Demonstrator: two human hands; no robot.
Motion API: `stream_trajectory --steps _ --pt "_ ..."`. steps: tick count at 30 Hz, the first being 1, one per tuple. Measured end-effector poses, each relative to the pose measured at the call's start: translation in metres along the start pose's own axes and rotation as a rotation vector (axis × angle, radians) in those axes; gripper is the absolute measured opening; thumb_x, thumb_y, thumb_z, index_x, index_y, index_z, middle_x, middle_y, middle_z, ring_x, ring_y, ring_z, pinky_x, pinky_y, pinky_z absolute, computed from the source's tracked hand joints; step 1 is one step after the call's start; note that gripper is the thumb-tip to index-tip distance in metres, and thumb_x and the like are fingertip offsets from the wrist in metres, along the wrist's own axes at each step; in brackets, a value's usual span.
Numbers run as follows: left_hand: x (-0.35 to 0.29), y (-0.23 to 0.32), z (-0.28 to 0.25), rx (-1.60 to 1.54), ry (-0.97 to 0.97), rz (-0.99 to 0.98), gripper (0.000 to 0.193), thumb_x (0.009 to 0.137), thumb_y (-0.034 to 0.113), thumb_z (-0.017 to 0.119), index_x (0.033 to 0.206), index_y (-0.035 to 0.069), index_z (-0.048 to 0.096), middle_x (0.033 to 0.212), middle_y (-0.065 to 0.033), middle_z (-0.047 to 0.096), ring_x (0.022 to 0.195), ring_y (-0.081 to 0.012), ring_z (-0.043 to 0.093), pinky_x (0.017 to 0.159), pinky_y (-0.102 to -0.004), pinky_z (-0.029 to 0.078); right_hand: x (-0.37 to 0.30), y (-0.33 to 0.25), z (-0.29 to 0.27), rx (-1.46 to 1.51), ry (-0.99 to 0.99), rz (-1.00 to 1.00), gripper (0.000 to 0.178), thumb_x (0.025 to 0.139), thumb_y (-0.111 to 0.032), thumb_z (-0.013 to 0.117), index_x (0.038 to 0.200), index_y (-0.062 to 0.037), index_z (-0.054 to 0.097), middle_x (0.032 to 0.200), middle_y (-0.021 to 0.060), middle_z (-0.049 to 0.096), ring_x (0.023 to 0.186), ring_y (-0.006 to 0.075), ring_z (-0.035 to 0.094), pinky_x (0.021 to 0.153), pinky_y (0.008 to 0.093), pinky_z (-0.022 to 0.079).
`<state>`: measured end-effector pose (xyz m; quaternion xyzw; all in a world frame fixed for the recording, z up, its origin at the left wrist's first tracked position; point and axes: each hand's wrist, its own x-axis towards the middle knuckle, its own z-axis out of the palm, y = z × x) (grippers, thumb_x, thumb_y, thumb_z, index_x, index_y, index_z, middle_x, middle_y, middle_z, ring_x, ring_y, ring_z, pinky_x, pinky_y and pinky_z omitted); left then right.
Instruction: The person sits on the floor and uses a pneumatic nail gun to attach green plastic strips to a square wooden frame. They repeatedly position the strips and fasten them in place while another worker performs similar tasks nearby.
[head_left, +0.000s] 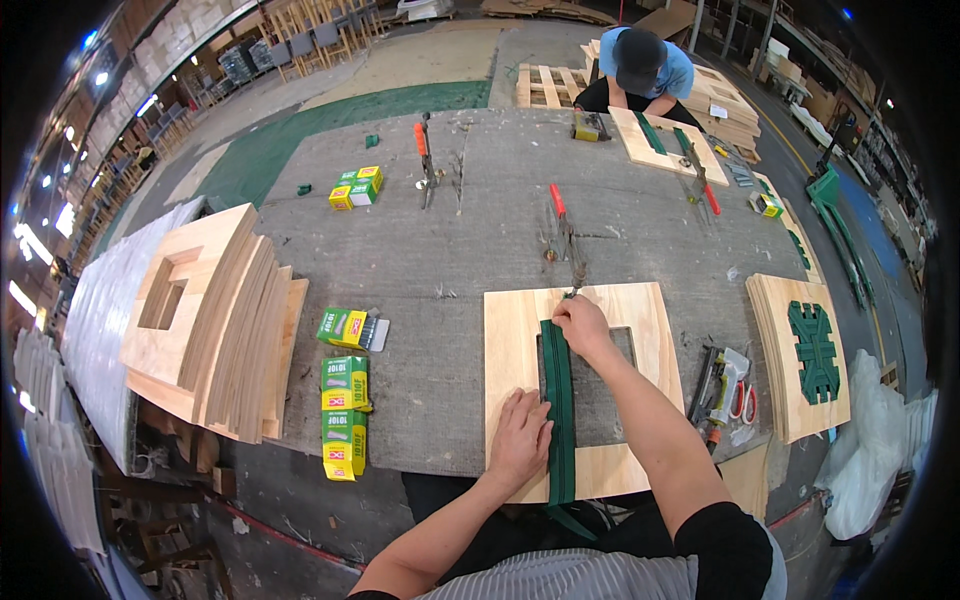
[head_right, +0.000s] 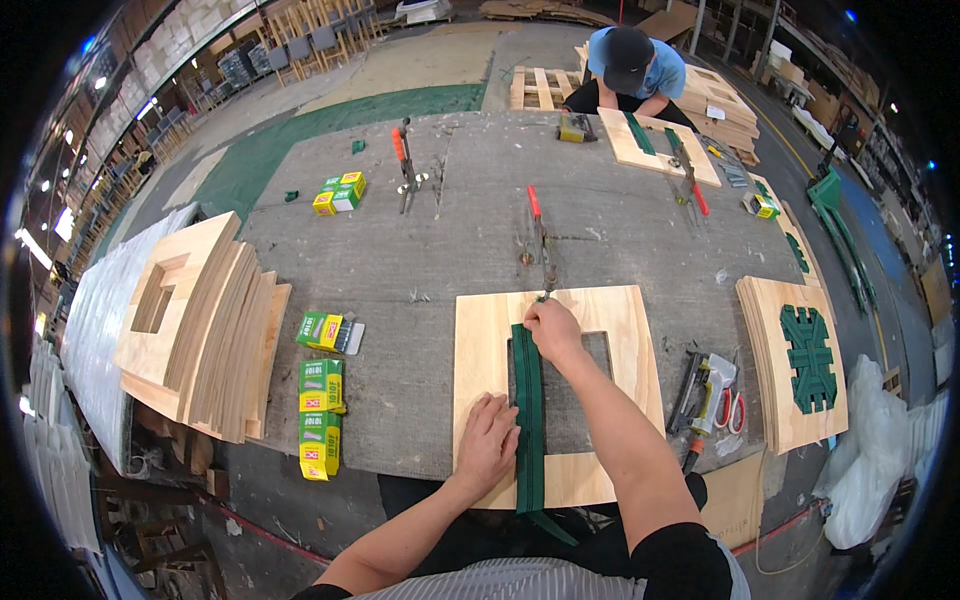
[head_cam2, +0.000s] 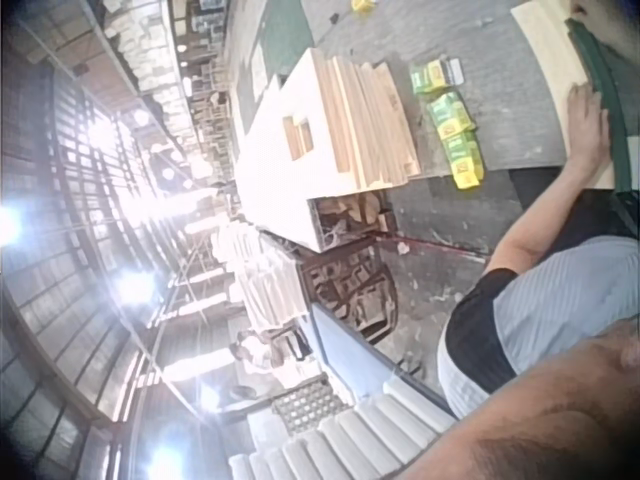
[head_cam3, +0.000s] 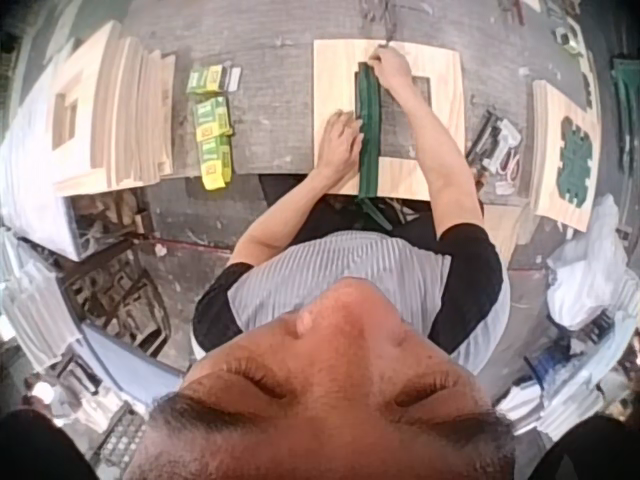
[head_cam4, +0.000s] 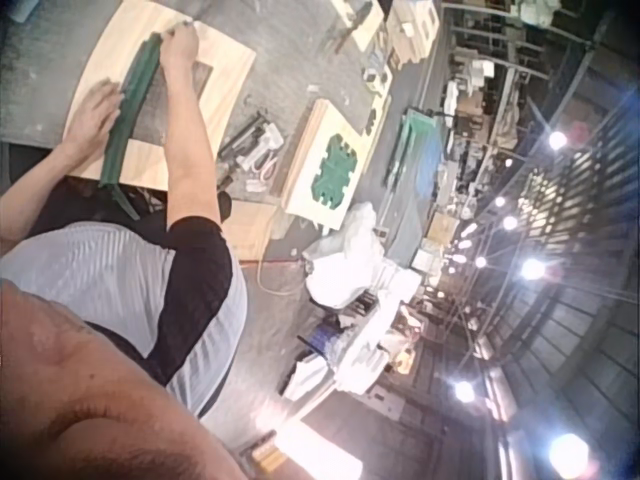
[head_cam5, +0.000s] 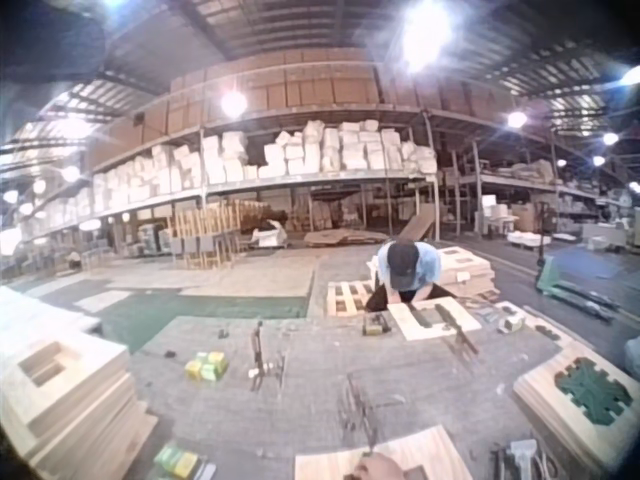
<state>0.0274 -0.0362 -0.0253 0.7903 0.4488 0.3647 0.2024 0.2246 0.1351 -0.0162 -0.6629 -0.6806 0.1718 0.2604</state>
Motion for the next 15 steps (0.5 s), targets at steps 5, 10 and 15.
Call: stream_trajectory --steps 5,10,15 --pt "0.013 -0.01 0.003 -0.011 -0.059 0.005 0.036 0.093 0.009 0.069 0.127 -0.002 0.064 0.139 -0.0223 0.057 0.136 -0.0501 0.045 0.117 -0.0562 0.037 0.0 -0.001 -0.002 0.015 0.004 0.0 0.01 0.089 -0.017 0.072 0.093 -0.0085 0.075 0.099 0.0144 0.068 0.095 0.0363 0.067 0.084 0.0476 0.054" --pt "0.082 -0.029 0.005 0.167 -0.055 0.082 0.04 0.097 0.017 0.066 0.133 -0.001 0.062 0.144 -0.0177 0.056 0.141 -0.0509 0.041 0.119 -0.0604 0.032 -0.001 0.002 -0.003 0.012 0.011 0.025 0.01 0.088 -0.019 0.073 0.093 -0.0105 0.076 0.1 0.0139 0.068 0.097 0.0358 0.068 0.085 0.0473 0.055" --pt "0.109 -0.049 0.022 0.306 -0.177 0.062 0.049 0.102 0.029 0.06 0.144 0.002 0.056 0.156 -0.0132 0.048 0.149 -0.0503 0.03 0.124 -0.0611 0.023 -0.001 -0.004 -0.002 0.012 0.001 0.055 0.011 0.087 -0.02 0.074 0.093 -0.0102 0.076 0.099 0.0134 0.068 0.097 0.0353 0.068 0.085 0.0466 0.054"
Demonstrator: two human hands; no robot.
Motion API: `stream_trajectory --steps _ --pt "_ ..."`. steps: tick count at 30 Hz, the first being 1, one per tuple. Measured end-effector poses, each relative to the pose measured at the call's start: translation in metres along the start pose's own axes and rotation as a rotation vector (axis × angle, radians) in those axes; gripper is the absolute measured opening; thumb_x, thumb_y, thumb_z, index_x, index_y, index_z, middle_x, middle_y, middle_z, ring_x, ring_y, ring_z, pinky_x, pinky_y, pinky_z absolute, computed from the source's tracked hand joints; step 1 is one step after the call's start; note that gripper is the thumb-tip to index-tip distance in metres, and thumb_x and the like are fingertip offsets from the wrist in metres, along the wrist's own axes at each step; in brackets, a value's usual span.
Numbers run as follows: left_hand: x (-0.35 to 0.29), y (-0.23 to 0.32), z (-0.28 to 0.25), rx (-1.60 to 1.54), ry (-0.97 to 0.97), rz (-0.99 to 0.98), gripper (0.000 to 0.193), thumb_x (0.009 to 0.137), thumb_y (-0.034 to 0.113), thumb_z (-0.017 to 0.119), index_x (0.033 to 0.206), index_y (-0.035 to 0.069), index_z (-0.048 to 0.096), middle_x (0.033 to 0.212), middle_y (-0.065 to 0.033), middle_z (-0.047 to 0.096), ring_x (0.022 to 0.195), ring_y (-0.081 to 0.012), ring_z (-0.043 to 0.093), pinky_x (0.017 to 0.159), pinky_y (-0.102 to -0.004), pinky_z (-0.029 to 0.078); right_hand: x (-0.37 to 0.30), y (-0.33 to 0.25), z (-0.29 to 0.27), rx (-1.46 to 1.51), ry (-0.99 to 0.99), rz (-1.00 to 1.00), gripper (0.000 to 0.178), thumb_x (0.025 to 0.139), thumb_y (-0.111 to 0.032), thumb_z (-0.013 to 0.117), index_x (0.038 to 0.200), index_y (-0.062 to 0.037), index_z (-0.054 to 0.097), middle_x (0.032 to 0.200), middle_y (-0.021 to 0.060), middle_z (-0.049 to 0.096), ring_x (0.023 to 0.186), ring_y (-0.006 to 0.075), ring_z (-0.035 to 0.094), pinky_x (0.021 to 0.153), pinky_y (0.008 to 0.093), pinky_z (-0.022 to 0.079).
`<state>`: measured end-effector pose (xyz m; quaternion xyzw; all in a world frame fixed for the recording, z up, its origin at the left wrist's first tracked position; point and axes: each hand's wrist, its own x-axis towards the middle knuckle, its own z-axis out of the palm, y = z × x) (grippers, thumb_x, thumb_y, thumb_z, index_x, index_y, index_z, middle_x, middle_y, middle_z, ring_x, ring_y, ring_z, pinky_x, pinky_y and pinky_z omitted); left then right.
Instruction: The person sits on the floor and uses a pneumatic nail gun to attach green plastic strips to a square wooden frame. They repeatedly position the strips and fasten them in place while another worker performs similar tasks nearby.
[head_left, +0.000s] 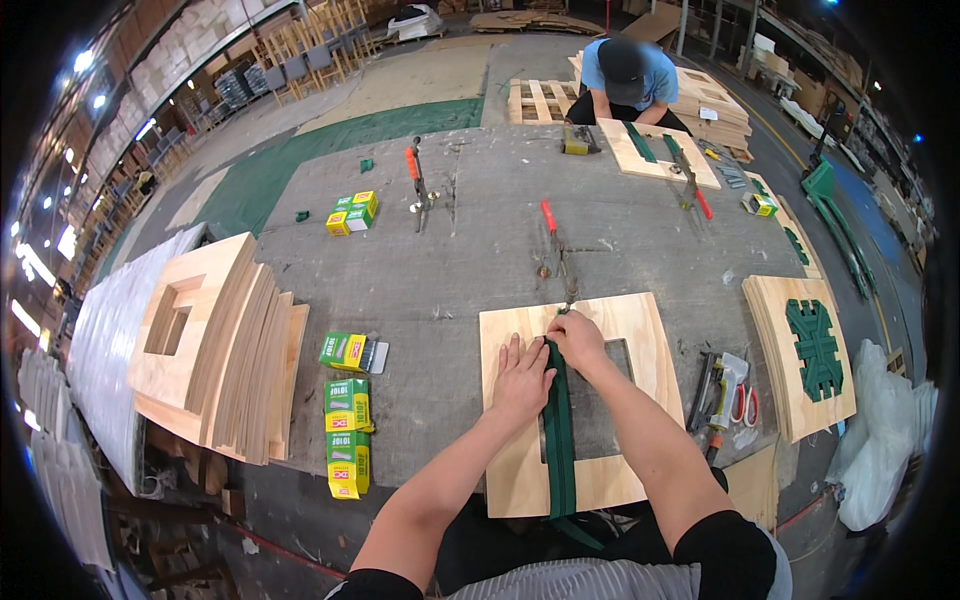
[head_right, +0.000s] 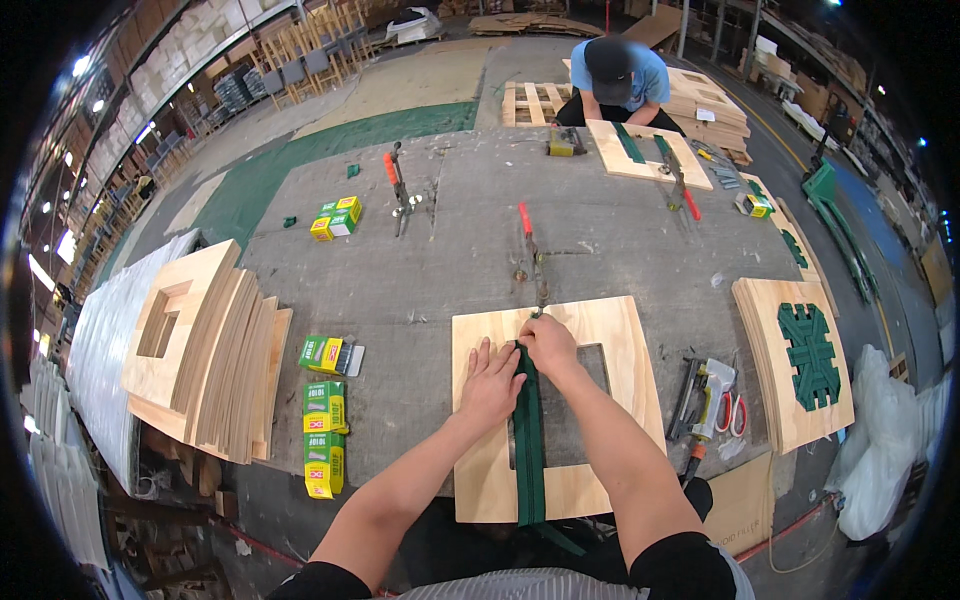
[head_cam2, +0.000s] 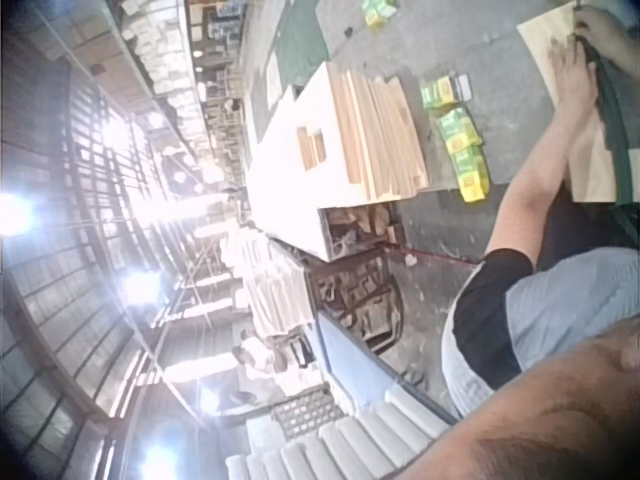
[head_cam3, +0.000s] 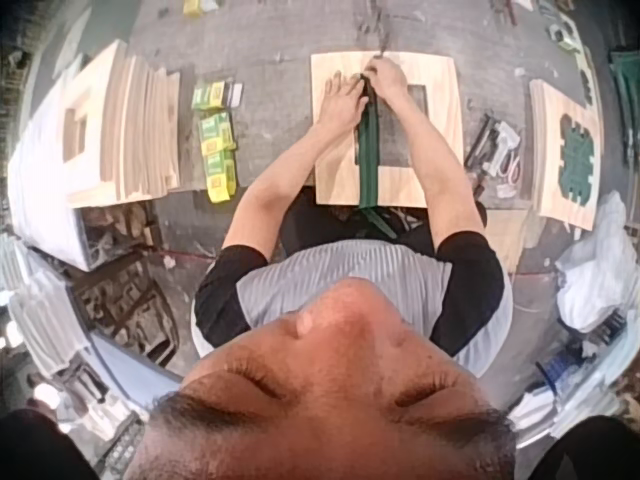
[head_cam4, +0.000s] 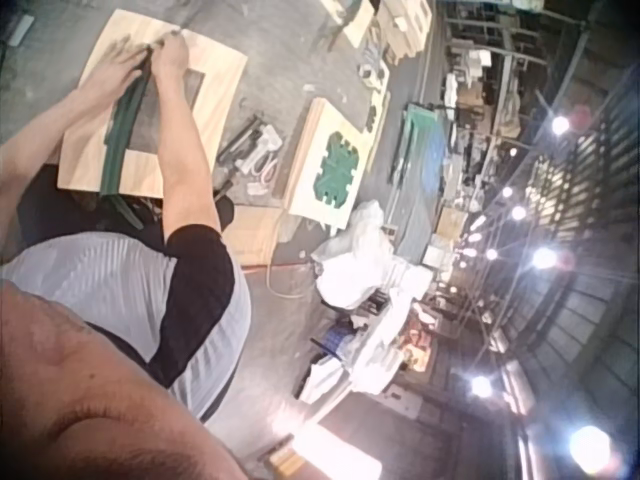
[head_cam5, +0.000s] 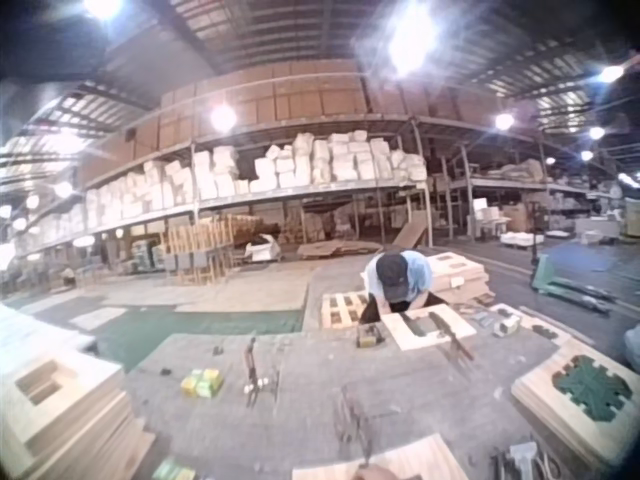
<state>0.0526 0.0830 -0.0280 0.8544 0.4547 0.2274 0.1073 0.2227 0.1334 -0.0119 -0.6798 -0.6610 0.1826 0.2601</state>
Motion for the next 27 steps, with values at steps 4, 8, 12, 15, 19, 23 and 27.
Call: stream_trajectory --steps 4,8,12,15,19,23,27 --pt "0.001 -0.002 0.008 0.081 -0.015 -0.027 0.052 0.105 0.033 0.055 0.149 0.006 0.053 0.161 -0.0082 0.043 0.152 -0.0472 0.027 0.125 -0.0606 0.019 0.0 0.001 0.002 0.039 0.017 0.006 0.013 0.086 -0.02 0.076 0.093 -0.0096 0.077 0.097 0.0141 0.068 0.095 0.0361 0.067 0.084 0.0456 0.054" --pt "0.0 0.001 0.008 0.122 -0.047 -0.062 0.052 0.106 0.035 0.051 0.152 0.009 0.051 0.163 -0.005 0.04 0.154 -0.0443 0.025 0.127 -0.0596 0.015 0.0 0.004 0.004 0.038 0.004 0.02 0.018 0.087 -0.021 0.076 0.099 -0.0066 0.076 0.095 0.012 0.071 0.09 0.031 0.069 0.081 0.0423 0.055" --pt "0.007 0.008 0.007 0.128 -0.045 -0.035 0.052 0.107 0.036 0.047 0.153 0.011 0.049 0.163 -0.0042 0.04 0.155 -0.0425 0.024 0.128 -0.0587 0.011 -0.008 0.033 -0.02 0.486 0.11 0.114 0.025 0.093 -0.022 0.074 0.109 -0.0037 0.075 0.096 0.0071 0.074 0.08 0.0189 0.07 0.069 0.0352 0.055" --pt "-0.002 -0.001 0.005 0.146 -0.066 -0.097 0.053 0.108 0.036 0.046 0.154 0.011 0.048 0.164 -0.0043 0.04 0.155 -0.0417 0.024 0.128 -0.0586 0.011 -0.042 0.053 -0.074 0.67 0.125 0.33 0.027 0.096 -0.02 0.071 0.117 -0.0035 0.073 0.095 0.0057 0.075 0.075 0.015 0.07 0.064 0.0302 0.055" --pt "0.0 0.001 0.003 0.14 -0.074 -0.098 0.053 0.107 0.035 0.045 0.154 0.01 0.047 0.164 -0.0047 0.039 0.156 -0.041 0.023 0.128 -0.0587 0.01 -0.132 0.133 -0.171 0.17 0.54 0.487 0.026 0.094 -0.026 0.073 0.098 0.0001 0.076 0.082 0.0111 0.075 0.078 0.0199 0.073 0.068 0.0379 0.056" --pt "0.003 0.007 0.007 0.128 -0.07 -0.067 0.052 0.107 0.035 0.045 0.154 0.011 0.047 0.164 -0.0045 0.038 0.156 -0.0404 0.023 0.128 -0.06 0.01 -0.193 0.181 -0.211 -0.337 0.448 0.721 0.043 0.086 -0.041 0.078 0.097 0.0006 0.075 0.091 0.0207 0.075 0.088 0.037 0.074 0.08 0.0452 0.057" --pt "0.001 0.006 0.004 0.15 -0.082 -0.075 0.053 0.107 0.035 0.047 0.154 0.011 0.047 0.164 -0.0042 0.038 0.155 -0.0404 0.024 0.127 -0.0617 0.011 -0.185 0.185 -0.206 -0.366 0.247 0.851 0.057 0.078 -0.047 0.083 0.1 0.005 0.075 0.105 0.0275 0.074 0.102 0.0414 0.072 0.089 0.0473 0.056"
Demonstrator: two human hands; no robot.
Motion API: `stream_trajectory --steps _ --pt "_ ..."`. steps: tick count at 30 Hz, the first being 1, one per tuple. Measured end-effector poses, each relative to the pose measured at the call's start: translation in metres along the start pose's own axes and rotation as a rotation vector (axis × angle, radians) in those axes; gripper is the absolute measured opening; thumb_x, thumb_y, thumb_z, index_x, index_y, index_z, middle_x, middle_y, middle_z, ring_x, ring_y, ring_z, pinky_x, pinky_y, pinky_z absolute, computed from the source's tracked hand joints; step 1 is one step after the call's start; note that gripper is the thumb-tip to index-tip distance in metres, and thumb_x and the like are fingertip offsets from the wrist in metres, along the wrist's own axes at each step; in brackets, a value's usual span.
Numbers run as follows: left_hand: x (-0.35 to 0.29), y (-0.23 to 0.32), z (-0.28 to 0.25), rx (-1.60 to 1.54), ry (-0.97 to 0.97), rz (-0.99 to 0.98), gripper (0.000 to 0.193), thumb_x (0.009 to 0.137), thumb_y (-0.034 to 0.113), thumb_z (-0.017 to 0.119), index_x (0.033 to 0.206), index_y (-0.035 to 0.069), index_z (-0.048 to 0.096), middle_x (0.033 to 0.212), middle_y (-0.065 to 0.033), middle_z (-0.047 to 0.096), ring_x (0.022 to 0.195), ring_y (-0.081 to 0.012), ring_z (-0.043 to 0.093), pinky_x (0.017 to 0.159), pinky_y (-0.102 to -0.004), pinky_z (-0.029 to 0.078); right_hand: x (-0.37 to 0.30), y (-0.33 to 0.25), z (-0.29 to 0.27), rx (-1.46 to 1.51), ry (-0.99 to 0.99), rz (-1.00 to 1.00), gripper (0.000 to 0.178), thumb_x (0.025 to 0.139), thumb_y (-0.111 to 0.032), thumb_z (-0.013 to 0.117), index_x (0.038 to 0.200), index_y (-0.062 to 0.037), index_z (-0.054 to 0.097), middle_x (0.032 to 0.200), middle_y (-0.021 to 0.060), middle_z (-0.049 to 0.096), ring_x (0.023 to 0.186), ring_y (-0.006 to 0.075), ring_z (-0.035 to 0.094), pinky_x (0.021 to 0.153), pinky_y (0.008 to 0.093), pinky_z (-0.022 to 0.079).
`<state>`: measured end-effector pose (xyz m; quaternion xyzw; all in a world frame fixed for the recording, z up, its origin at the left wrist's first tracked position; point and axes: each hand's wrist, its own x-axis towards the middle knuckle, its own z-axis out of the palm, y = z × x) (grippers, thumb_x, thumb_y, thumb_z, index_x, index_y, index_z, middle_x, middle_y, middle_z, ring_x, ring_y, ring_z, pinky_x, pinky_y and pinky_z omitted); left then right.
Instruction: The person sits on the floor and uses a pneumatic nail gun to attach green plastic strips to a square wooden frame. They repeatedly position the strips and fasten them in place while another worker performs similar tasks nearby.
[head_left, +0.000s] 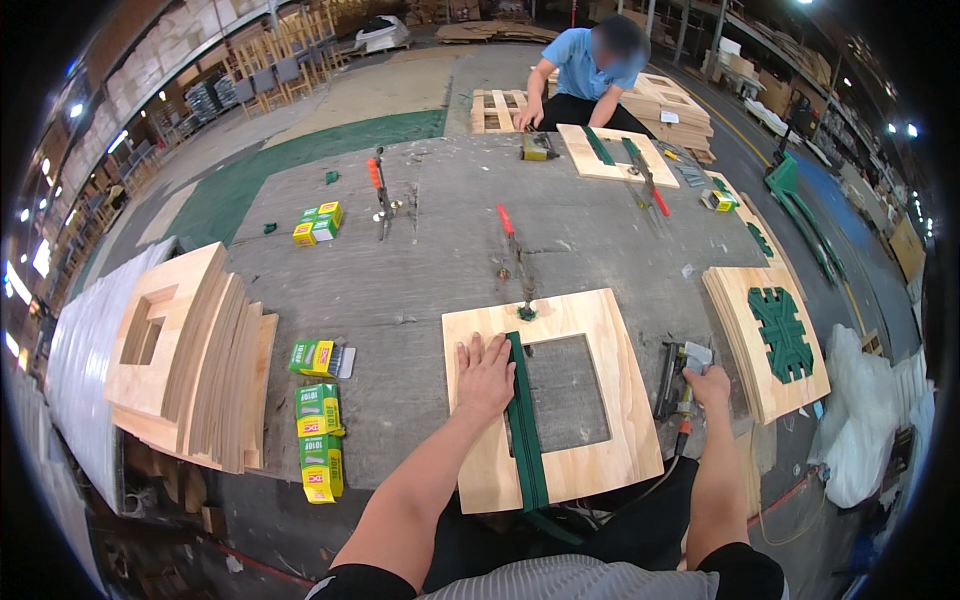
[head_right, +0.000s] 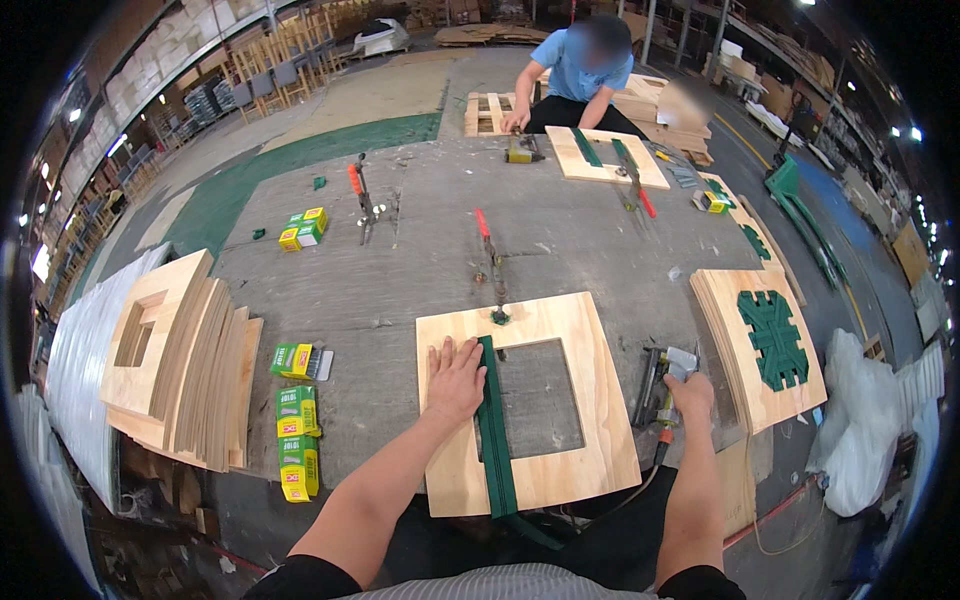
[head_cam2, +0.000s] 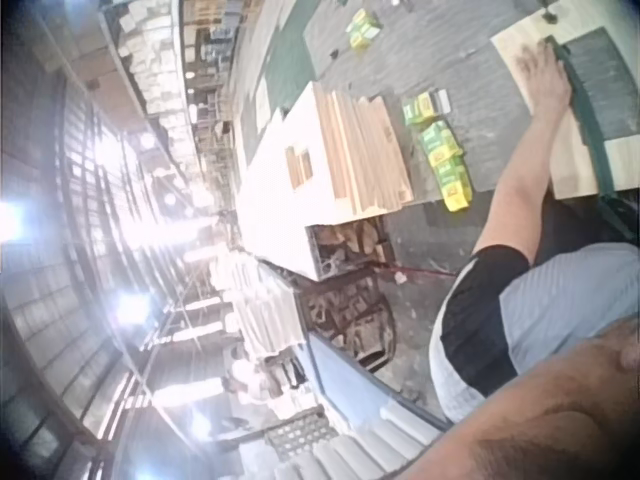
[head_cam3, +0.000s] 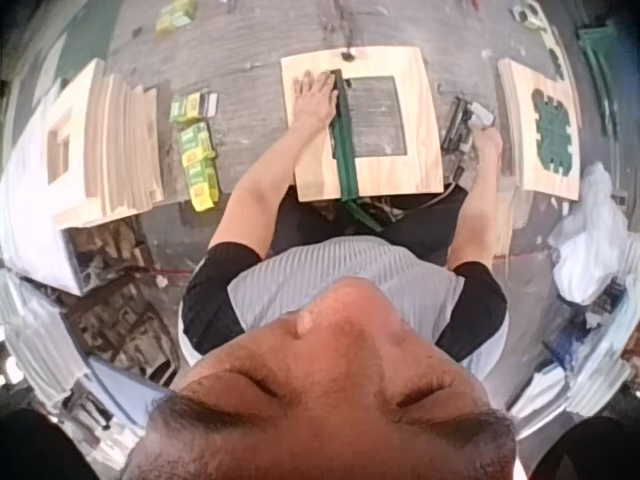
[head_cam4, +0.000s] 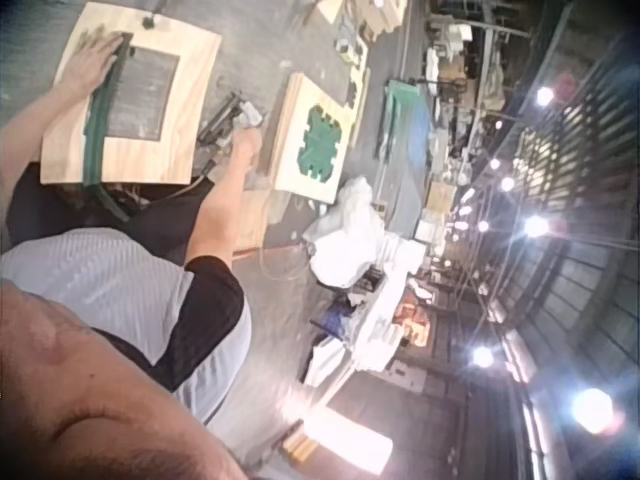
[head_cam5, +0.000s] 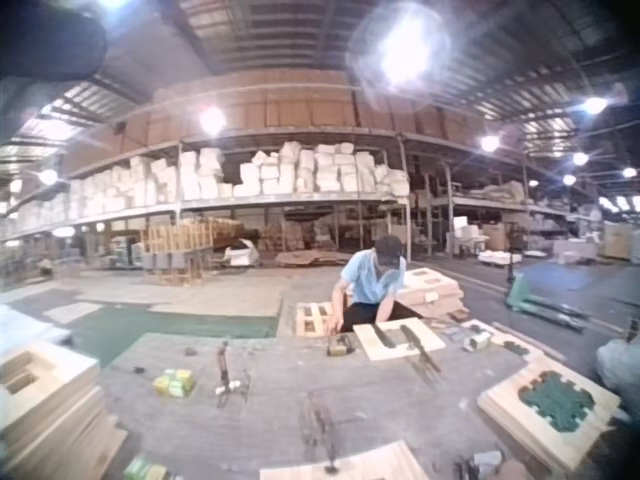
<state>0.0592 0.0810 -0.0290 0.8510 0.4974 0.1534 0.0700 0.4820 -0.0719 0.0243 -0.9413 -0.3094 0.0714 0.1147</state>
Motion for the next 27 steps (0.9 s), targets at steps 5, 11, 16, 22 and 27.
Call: stream_trajectory --steps 5,11,16,22,27 --pt "-0.002 0.001 -0.003 -0.012 0.002 -0.017 0.054 0.105 0.035 0.05 0.154 0.013 0.048 0.164 -0.0042 0.038 0.155 -0.0412 0.024 0.126 -0.0632 0.013 0.005 -0.008 0.003 0.046 -0.033 0.089 0.061 0.071 -0.04 0.088 0.105 0.0088 0.073 0.113 0.031 0.072 0.109 0.0412 0.071 0.094 0.0469 0.056" --pt "-0.002 0.005 -0.007 -0.037 0.011 -0.021 0.056 0.1 0.034 0.058 0.152 0.013 0.049 0.161 -0.0046 0.041 0.154 -0.0424 0.025 0.126 -0.0635 0.013 0.003 -0.005 0.006 0.229 0.122 0.03 0.051 0.069 -0.022 0.089 0.105 0.0063 0.067 0.095 0.0229 0.072 0.081 0.0366 0.073 0.071 0.0457 0.058" --pt "-0.005 -0.003 -0.008 -0.056 0.045 -0.022 0.057 0.099 0.033 0.059 0.151 0.012 0.05 0.161 -0.0047 0.042 0.154 -0.0427 0.026 0.125 -0.0645 0.014 -0.021 -0.046 -0.024 0.985 -0.142 -0.144 0.043 0.076 -0.012 0.083 0.11 -0.0008 0.058 0.079 0.0083 0.062 0.058 0.0201 0.062 0.051 0.0369 0.051" --pt "-0.008 -0.007 -0.003 -0.068 0.065 -0.017 0.057 0.098 0.033 0.061 0.15 0.012 0.051 0.158 -0.0048 0.045 0.153 -0.0433 0.028 0.125 -0.0655 0.015 -0.077 -0.16 -0.053 1.143 -0.494 -0.07 0.044 0.084 -0.028 0.087 0.11 -0.0045 0.06 0.077 0.0044 0.061 0.055 0.0157 0.06 0.047 0.0322 0.05" --pt "-0.007 -0.007 -0.002 -0.096 0.096 -0.009 0.056 0.098 0.034 0.061 0.148 0.012 0.054 0.157 -0.0056 0.046 0.152 -0.0432 0.029 0.124 -0.0663 0.015 -0.115 -0.241 0.008 1.021 -0.754 -0.186 0.033 0.089 -0.017 0.081 0.114 -0.0073 0.062 0.083 0.0024 0.063 0.057 0.0152 0.059 0.048 0.0341 0.05"
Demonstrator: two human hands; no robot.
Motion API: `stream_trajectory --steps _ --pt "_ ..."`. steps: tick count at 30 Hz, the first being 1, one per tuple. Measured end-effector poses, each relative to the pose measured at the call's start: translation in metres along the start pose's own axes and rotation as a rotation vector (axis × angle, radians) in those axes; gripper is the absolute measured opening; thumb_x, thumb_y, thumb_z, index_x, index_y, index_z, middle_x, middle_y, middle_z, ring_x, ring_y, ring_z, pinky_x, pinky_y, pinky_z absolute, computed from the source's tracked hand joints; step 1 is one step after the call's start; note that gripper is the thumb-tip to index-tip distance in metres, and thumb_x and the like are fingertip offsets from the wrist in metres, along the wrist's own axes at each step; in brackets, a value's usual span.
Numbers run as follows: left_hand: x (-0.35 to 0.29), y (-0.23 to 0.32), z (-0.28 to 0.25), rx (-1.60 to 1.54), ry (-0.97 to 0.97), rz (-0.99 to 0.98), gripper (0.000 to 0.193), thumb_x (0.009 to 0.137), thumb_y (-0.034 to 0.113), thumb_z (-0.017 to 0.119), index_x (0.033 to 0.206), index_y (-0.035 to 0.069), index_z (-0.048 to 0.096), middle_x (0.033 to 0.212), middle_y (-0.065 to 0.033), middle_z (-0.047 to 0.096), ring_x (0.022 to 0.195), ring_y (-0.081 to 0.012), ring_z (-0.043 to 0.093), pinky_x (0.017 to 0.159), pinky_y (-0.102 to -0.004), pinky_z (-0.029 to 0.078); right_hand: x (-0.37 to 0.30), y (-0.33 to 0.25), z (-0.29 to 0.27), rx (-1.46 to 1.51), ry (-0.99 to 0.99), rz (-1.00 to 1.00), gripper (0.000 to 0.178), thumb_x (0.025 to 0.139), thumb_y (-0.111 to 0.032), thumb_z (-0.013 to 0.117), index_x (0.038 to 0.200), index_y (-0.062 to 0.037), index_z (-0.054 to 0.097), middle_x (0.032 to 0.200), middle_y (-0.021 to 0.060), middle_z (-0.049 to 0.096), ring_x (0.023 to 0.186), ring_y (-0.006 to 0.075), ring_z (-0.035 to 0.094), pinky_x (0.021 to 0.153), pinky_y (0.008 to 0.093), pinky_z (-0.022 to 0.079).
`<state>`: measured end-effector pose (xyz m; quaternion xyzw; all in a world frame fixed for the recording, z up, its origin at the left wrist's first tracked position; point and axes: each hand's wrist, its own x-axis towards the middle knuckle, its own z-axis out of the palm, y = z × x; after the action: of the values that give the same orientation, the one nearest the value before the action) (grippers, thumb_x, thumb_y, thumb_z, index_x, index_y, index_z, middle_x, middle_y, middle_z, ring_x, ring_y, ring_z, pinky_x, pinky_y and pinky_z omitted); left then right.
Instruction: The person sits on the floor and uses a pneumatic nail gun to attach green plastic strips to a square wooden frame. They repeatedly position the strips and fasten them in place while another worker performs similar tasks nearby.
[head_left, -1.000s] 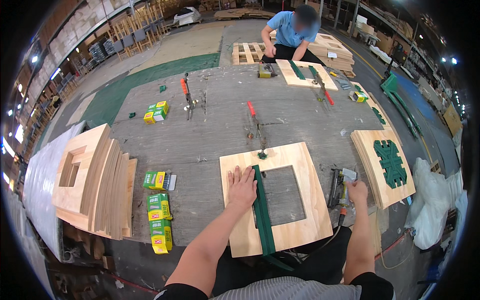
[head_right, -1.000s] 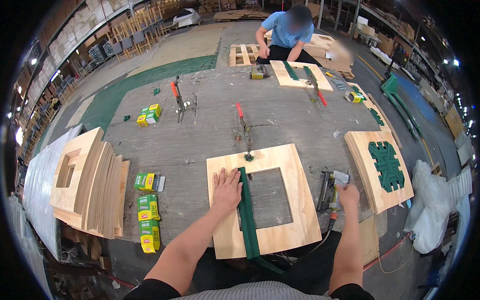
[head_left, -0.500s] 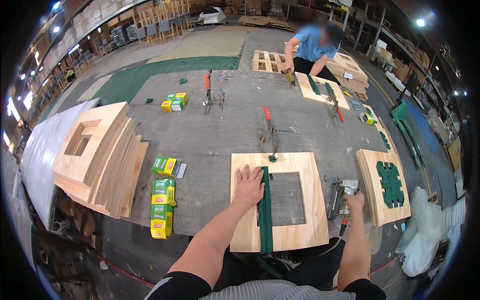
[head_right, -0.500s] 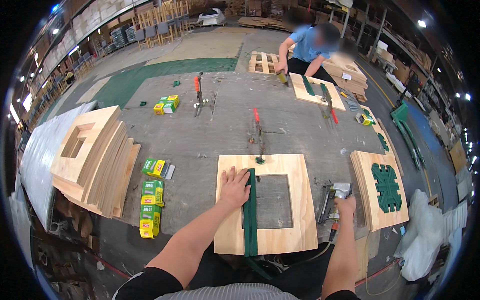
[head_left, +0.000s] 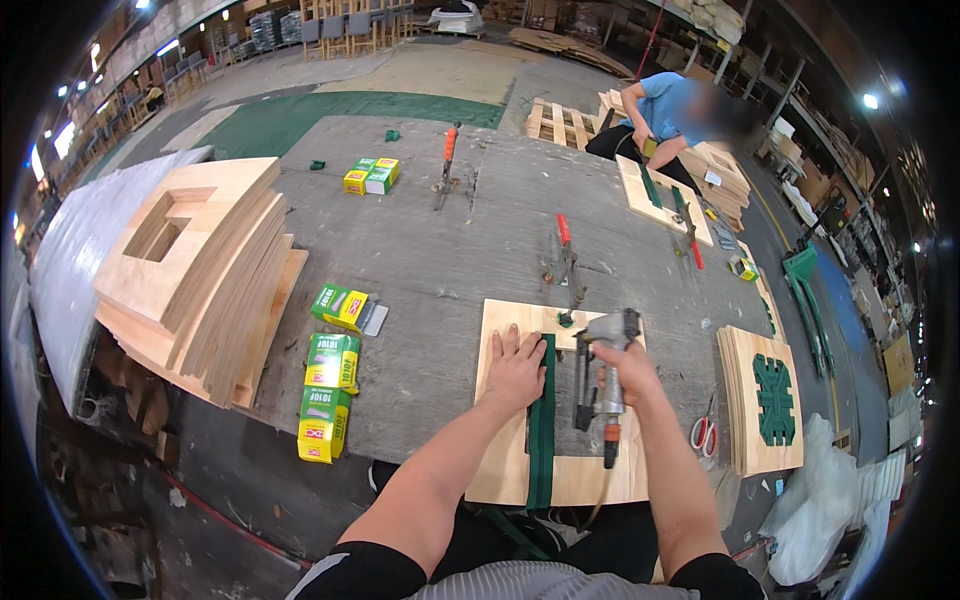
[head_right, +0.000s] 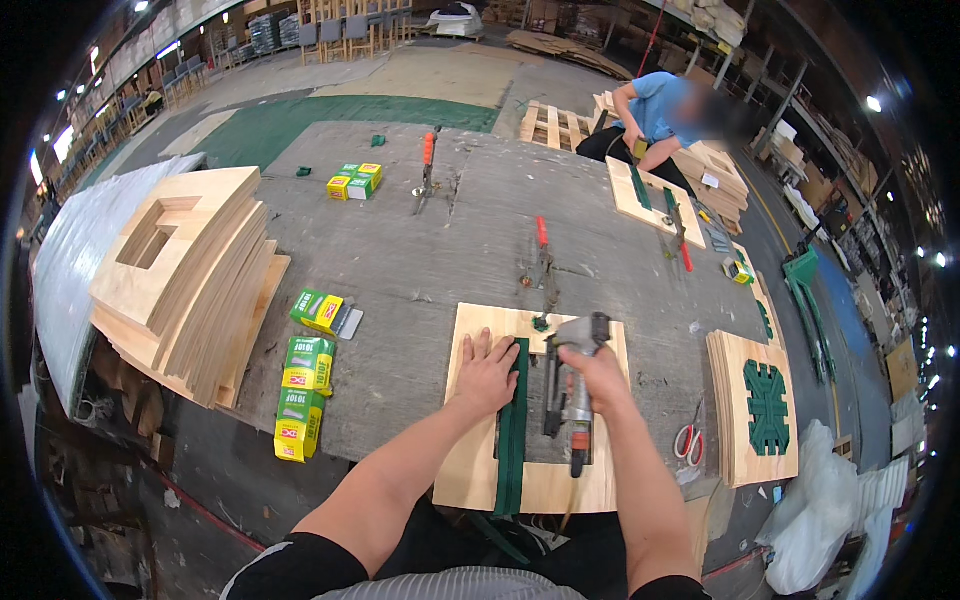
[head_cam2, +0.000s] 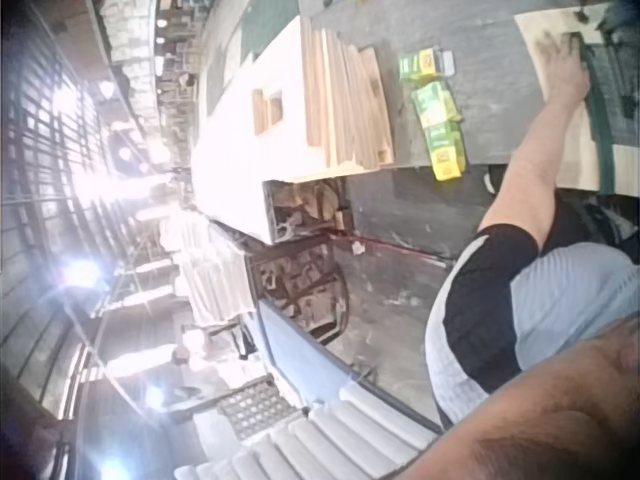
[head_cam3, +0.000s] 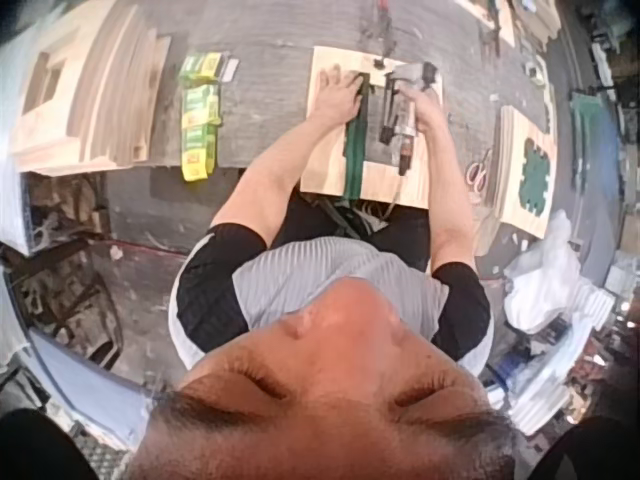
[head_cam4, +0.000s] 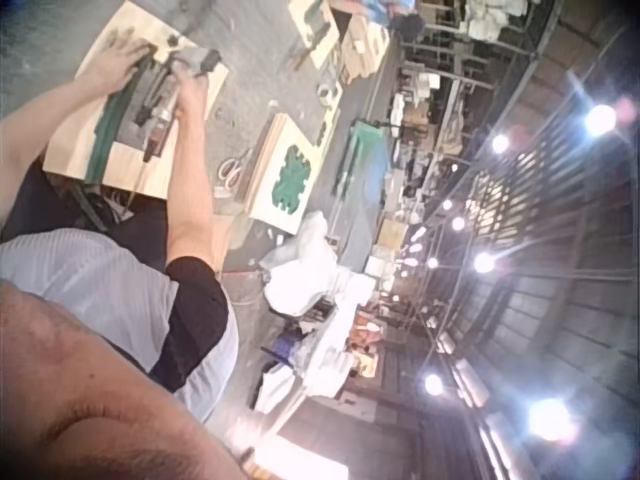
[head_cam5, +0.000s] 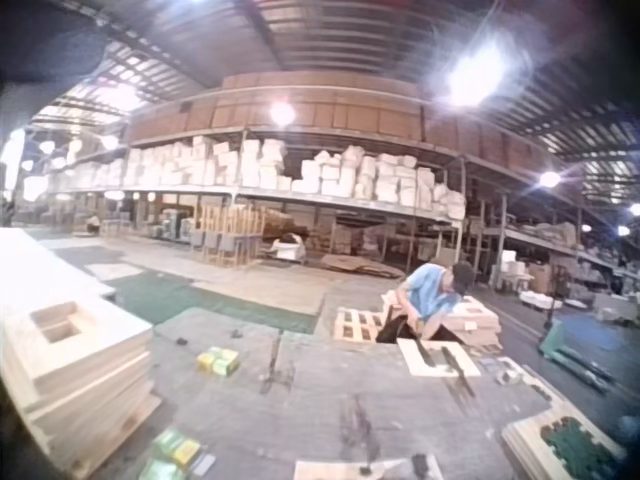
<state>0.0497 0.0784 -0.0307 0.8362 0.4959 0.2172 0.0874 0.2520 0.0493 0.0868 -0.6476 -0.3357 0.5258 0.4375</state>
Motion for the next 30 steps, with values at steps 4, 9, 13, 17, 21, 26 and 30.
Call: stream_trajectory --steps 4,9,13,17,21,26,30 --pt "0.0 -0.002 -0.001 0.002 -0.019 -0.007 0.056 0.098 0.035 0.061 0.149 0.013 0.055 0.158 -0.0064 0.045 0.153 -0.043 0.027 0.124 -0.066 0.014 0.021 0.009 0.042 -0.094 -0.018 0.004 0.027 0.091 -0.012 0.077 0.112 -0.0071 0.062 0.087 0.0044 0.066 0.057 0.0151 0.059 0.047 0.0327 0.05" --pt "0.0 -0.004 0.0 -0.021 -0.039 -0.02 0.057 0.098 0.035 0.061 0.15 0.012 0.054 0.158 -0.0072 0.045 0.153 -0.0429 0.026 0.125 -0.0655 0.012 0.035 0.016 0.059 -0.208 0.011 0.017 0.026 0.092 -0.011 0.076 0.112 -0.0047 0.06 0.088 0.0056 0.066 0.055 0.015 0.059 0.046 0.0324 0.049" --pt "0.0 -0.006 0.0 -0.053 -0.035 -0.025 0.057 0.098 0.033 0.061 0.15 0.012 0.053 0.158 -0.0077 0.045 0.153 -0.0431 0.025 0.125 -0.065 0.011 0.038 0.019 0.063 -0.24 0.012 0.017 0.027 0.093 -0.012 0.076 0.113 -0.0042 0.059 0.089 0.0058 0.066 0.054 0.0143 0.057 0.045 0.0321 0.047" --pt "0.0 -0.006 -0.001 -0.069 -0.035 -0.023 0.058 0.097 0.033 0.062 0.15 0.012 0.053 0.157 -0.0079 0.045 0.154 -0.0432 0.025 0.126 -0.0646 0.01 0.038 0.022 0.065 -0.242 0.015 -0.009 0.026 0.093 -0.012 0.076 0.111 -0.0042 0.059 0.087 0.0052 0.065 0.053 0.0129 0.056 0.044 0.0321 0.046" --pt "0.001 -0.006 -0.002 -0.073 -0.037 -0.027 0.058 0.096 0.032 0.062 0.15 0.012 0.054 0.157 -0.0077 0.045 0.154 -0.0428 0.025 0.126 -0.0648 0.01 0.039 0.023 0.066 -0.269 0.007 -0.024 0.024 0.093 -0.011 0.075 0.109 -0.0036 0.059 0.082 0.0039 0.064 0.052 0.012 0.055 0.043 0.0313 0.045" --pt "-0.001 -0.008 -0.001 -0.075 -0.01 -0.036 0.056 0.095 0.03 0.064 0.147 0.012 0.058 0.155 -0.0083 0.047 0.154 -0.0422 0.024 0.126 -0.0651 0.011 0.035 0.022 0.07 -0.197 -0.027 -0.025 0.023 0.093 -0.012 0.075 0.107 -0.0036 0.058 0.077 0.0029 0.062 0.051 0.012 0.055 0.042 0.0305 0.044" --pt "0.001 -0.009 0.0 -0.101 0.012 -0.05 0.05 0.092 0.027 0.066 0.14 0.01 0.064 0.151 -0.0091 0.052 0.153 -0.0424 0.027 0.125 -0.0657 0.011 0.038 0.024 0.07 -0.23 -0.027 -0.041 0.021 0.094 -0.012 0.074 0.106 -0.0039 0.059 0.077 0.0031 0.062 0.051 0.0123 0.055 0.042 0.0305 0.044"
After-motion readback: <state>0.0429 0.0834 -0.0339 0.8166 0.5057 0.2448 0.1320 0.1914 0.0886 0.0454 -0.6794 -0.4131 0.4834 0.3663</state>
